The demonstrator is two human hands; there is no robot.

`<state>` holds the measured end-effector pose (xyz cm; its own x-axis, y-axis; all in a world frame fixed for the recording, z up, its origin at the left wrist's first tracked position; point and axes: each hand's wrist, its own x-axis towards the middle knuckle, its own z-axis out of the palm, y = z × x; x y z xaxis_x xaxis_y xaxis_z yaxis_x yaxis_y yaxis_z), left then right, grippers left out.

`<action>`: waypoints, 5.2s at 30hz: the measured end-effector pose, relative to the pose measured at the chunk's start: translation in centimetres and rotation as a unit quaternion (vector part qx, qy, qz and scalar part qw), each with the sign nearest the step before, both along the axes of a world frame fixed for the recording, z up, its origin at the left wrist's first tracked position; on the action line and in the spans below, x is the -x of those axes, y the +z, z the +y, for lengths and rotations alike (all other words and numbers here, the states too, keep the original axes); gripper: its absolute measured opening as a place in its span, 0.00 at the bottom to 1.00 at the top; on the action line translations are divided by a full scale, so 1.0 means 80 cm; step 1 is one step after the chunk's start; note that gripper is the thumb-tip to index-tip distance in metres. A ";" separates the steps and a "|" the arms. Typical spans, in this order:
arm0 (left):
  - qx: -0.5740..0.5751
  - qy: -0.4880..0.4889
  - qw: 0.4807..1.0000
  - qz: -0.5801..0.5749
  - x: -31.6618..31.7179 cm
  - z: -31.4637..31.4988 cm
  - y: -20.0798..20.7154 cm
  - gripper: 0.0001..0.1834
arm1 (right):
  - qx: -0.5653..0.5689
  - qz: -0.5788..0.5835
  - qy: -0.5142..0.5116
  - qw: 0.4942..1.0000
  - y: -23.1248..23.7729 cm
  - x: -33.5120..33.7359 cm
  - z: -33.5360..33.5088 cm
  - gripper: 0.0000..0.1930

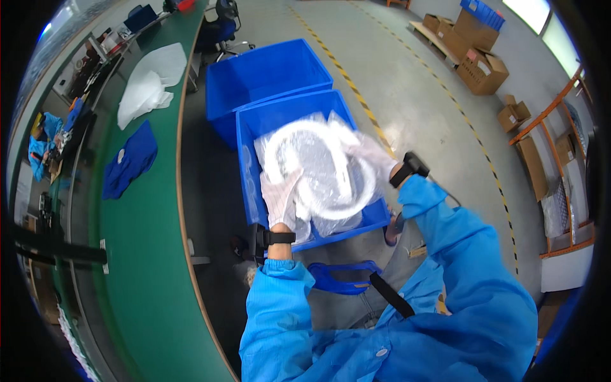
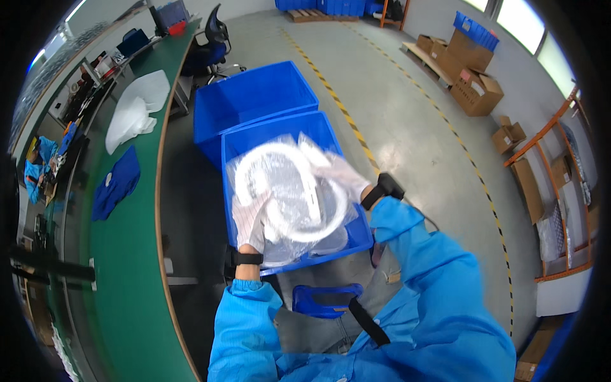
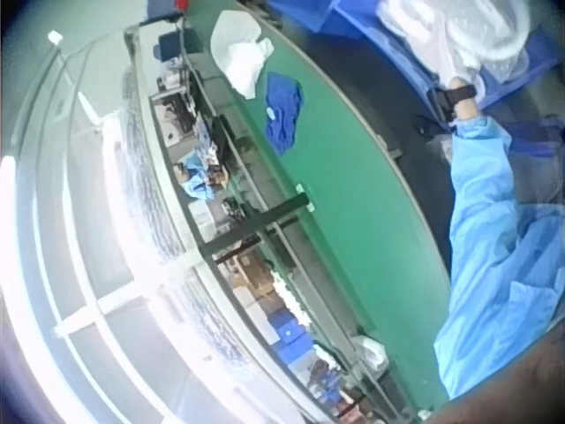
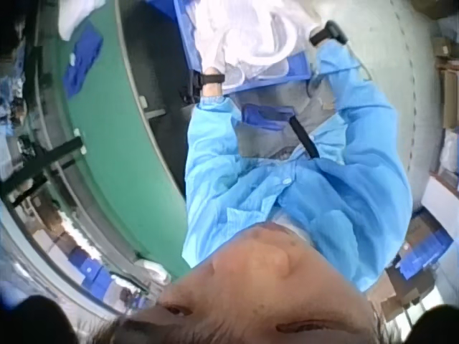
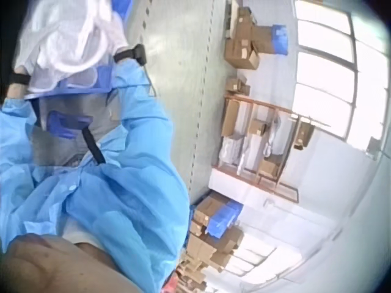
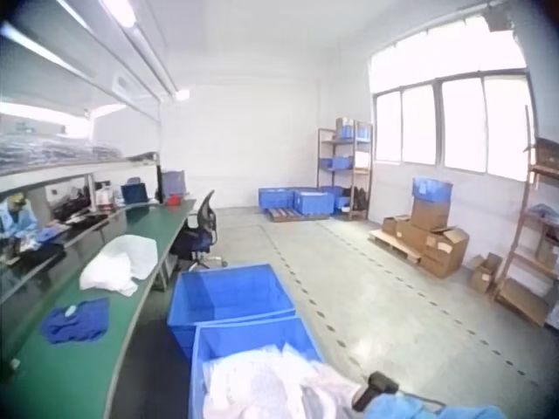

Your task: Picking up white U-shaped plastic components from a factory assembly line and organizing them into a blue storage bin.

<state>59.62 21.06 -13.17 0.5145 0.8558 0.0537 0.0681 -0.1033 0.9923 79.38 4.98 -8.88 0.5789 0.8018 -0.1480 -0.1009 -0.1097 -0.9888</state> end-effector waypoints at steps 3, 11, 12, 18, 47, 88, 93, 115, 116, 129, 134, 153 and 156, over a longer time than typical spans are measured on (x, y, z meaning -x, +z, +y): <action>0.107 -0.021 0.992 0.061 -0.017 0.051 -0.166 0.33 | 0.028 0.120 0.034 0.992 -0.131 -0.015 0.042 0.39; 0.295 -0.052 0.951 0.073 -0.201 0.212 -0.379 0.33 | 0.133 -0.099 0.009 0.986 -0.521 -0.177 0.189 0.39; 0.290 -0.040 0.951 0.100 -0.204 0.237 -0.404 0.33 | 0.135 -0.051 0.018 0.989 -0.541 -0.179 0.217 0.41; 0.254 -0.046 0.959 0.115 -0.284 0.352 -0.505 0.35 | 0.188 -0.066 -0.035 0.979 -0.632 -0.249 0.332 0.50; -0.375 0.005 0.810 0.451 -0.319 0.323 -0.531 0.52 | 0.354 -0.382 -0.209 0.828 -0.653 -0.209 0.412 0.25; 0.408 0.231 0.880 0.078 0.082 -0.211 -0.264 0.16 | 0.403 -0.638 0.058 0.653 -0.494 -0.303 -0.033 0.06; 0.446 0.272 0.850 0.067 0.084 -0.199 -0.279 0.15 | 0.381 -0.626 -0.006 0.681 -0.482 -0.253 -0.056 0.07; 0.151 0.096 0.911 0.371 0.282 0.116 -0.368 0.25 | 0.454 -0.543 0.064 0.704 -0.450 0.040 -0.074 0.07; 0.288 0.184 0.913 0.224 0.210 0.114 -0.312 0.25 | 0.407 -0.499 -0.010 0.765 -0.462 0.040 -0.118 0.07; 0.101 0.027 0.910 0.401 0.110 0.421 -0.312 0.26 | 0.259 0.247 -0.464 0.810 -0.405 0.247 0.087 0.11; -0.010 0.042 0.900 0.434 0.104 0.471 -0.357 0.24 | 0.263 0.286 -0.444 0.808 -0.394 0.254 0.121 0.09; -0.321 0.023 0.812 0.488 0.057 0.445 -0.376 0.25 | 0.158 0.243 -0.377 0.880 -0.475 0.331 0.216 0.10; -0.211 -0.008 0.915 0.343 0.070 0.279 -0.317 0.23 | 0.200 0.584 -0.192 0.763 -0.390 0.276 0.213 0.17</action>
<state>54.04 43.35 -38.55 0.5639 0.8250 0.0369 0.6550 -0.4740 0.5885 57.31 21.98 -40.06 0.0460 0.3617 -0.9312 -0.9882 -0.1198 -0.0953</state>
